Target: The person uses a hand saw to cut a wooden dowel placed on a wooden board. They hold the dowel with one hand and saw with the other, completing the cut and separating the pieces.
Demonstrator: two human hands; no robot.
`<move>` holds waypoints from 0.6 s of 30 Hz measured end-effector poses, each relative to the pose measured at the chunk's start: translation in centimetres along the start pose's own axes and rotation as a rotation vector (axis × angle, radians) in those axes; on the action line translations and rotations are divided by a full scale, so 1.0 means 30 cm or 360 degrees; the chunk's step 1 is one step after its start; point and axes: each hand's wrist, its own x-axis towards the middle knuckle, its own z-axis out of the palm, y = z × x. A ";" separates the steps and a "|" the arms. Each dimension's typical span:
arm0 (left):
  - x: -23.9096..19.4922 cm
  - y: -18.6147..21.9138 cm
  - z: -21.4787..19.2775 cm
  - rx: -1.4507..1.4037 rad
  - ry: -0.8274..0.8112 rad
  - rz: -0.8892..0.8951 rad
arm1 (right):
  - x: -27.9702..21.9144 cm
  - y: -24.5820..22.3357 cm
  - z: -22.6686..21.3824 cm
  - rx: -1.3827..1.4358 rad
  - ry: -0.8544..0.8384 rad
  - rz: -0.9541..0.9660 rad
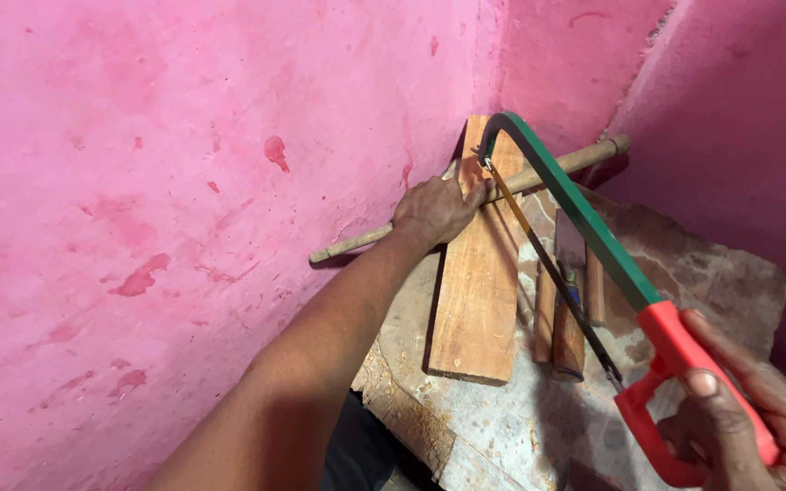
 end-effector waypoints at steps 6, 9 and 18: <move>0.001 -0.003 -0.001 -0.0064 0.0099 -0.0015 | 0.038 0.086 -0.068 0.0056 -0.0063 0.0219; 0.008 0.003 0.001 -0.0013 -0.0066 -0.0048 | 0.048 0.120 -0.071 0.0009 -0.0042 0.0253; 0.030 0.005 0.011 0.0061 0.0034 0.0042 | 0.156 -0.053 0.135 -0.0200 -0.0004 -0.0136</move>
